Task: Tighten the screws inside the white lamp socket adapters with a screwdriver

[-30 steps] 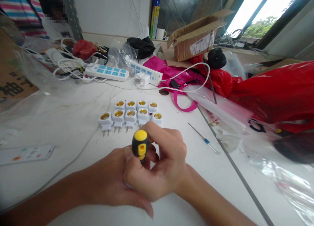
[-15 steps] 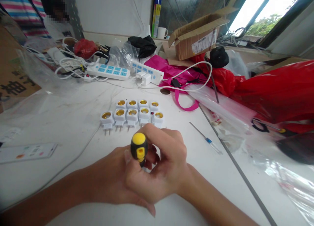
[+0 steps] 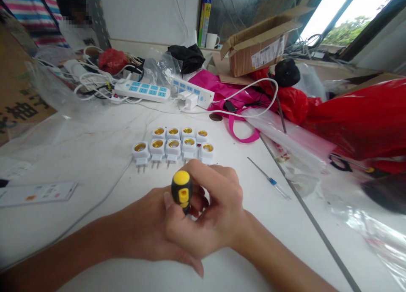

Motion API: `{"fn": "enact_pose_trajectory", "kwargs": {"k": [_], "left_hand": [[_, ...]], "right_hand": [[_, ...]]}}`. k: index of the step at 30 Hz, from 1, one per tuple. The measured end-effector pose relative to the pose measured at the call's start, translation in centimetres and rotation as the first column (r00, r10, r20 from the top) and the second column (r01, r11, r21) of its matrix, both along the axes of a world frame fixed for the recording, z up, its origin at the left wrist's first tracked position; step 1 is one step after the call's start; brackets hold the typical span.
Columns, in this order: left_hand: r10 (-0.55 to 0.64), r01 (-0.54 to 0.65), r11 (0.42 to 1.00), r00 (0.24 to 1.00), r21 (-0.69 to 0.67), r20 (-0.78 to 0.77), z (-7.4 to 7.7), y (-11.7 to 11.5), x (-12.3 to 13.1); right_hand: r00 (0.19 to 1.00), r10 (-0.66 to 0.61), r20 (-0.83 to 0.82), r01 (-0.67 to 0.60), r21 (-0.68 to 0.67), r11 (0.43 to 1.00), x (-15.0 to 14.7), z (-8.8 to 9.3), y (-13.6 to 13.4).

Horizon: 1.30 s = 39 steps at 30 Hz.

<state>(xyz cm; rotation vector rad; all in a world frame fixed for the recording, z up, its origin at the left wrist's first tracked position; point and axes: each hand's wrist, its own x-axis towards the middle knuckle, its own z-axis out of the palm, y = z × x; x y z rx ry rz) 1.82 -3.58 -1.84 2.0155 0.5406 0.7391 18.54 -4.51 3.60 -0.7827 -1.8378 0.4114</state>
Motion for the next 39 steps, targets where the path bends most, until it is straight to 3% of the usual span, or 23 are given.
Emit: {"fn": "enact_pose_trajectory", "kwargs": {"k": [26,32,39], "left_hand": [[0.061,-0.08,0.985,0.99,-0.15,-0.126,0.8,-0.2,-0.4],[0.143,-0.143,0.99,0.989,-0.011,-0.024,1.9,-0.3,-1.3],[0.11,-0.115,0.991,0.991,0.066,0.075,3.1,-0.1,-2.2]], "right_hand": [[0.992,-0.033,-0.122,0.026,-0.057,0.998,0.2,0.7,0.2],[0.956,-0.051,-0.288,0.016,-0.121,0.992,0.7,0.2,0.8],[0.859,-0.111,-0.5,0.027,-0.172,0.985,1.3,-1.0,2.0]]}}
